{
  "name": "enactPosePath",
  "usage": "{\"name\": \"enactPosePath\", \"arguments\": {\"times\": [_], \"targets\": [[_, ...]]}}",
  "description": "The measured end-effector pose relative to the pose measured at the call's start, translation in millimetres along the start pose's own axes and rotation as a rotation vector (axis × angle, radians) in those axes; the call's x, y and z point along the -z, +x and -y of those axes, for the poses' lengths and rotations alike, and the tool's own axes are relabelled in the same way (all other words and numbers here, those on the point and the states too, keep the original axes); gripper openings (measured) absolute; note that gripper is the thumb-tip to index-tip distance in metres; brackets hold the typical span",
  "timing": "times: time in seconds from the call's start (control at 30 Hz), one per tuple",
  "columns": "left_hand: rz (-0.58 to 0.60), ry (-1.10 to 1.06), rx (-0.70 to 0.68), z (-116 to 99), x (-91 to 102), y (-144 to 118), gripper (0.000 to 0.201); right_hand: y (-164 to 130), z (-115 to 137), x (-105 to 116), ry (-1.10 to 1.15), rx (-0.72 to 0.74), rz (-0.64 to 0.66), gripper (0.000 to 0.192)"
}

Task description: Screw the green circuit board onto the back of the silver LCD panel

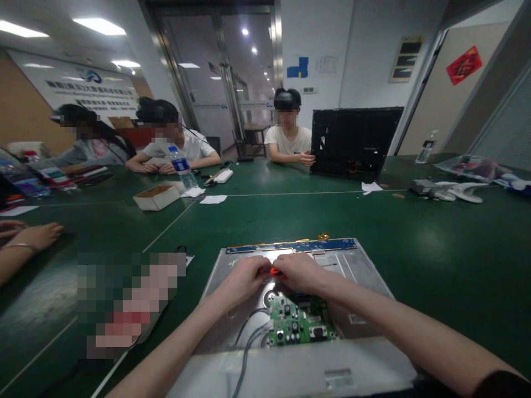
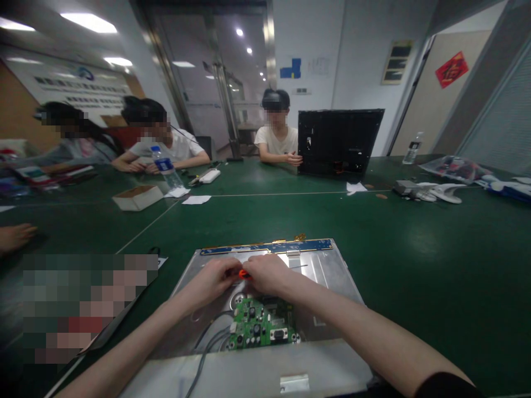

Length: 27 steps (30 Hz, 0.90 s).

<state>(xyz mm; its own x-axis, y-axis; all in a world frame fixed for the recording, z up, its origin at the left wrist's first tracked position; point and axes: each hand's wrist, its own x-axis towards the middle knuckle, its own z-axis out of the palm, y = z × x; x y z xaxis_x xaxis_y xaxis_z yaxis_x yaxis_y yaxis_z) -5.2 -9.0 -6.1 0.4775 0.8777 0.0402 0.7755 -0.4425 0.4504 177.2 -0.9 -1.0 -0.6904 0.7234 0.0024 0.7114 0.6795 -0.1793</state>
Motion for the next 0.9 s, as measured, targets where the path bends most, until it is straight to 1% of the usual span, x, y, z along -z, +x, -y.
{"name": "enactPosePath", "arguments": {"times": [0.13, 0.23, 0.3, 0.37, 0.47, 0.57, 0.63, 0.77, 0.83, 0.9], "targets": [[0.019, -0.063, 0.005, -4, 4.2, 0, 0.019, -2, 0, 5, 0.004, -0.020, -0.027, 0.018], [-0.007, -0.071, 0.001, -5, 11.2, -8, 0.023, -17, -7, 16, 0.009, -0.027, -0.055, 0.015], [-0.031, -0.056, 0.003, -5, 16.1, -19, 0.025, -37, -14, 21, 0.005, -0.028, -0.074, 0.018], [-0.036, -0.052, 0.001, -7, 19.7, -35, 0.025, -63, -22, 19, -0.027, -0.005, -0.111, 0.022], [0.007, -0.064, -0.019, -9, 20.1, -59, 0.024, -106, -31, 6, -0.110, 0.056, -0.143, 0.036], [0.044, -0.052, -0.057, -11, 14.6, -73, 0.025, -135, -33, -10, -0.209, 0.195, -0.162, 0.036], [0.048, -0.038, -0.075, -12, 9.9, -74, 0.027, -143, -31, -17, -0.298, 0.281, -0.222, 0.036], [0.063, -0.047, -0.126, -14, 4.1, -68, 0.026, -140, -30, -22, -0.412, 0.425, -0.305, 0.032], [0.076, -0.049, -0.145, -14, 3.1, -65, 0.027, -138, -33, -25, -0.382, 0.438, -0.332, 0.029], [0.090, -0.053, -0.164, -12, 2.4, -63, 0.030, -138, -37, -28, -0.301, 0.402, -0.353, 0.030]]}}
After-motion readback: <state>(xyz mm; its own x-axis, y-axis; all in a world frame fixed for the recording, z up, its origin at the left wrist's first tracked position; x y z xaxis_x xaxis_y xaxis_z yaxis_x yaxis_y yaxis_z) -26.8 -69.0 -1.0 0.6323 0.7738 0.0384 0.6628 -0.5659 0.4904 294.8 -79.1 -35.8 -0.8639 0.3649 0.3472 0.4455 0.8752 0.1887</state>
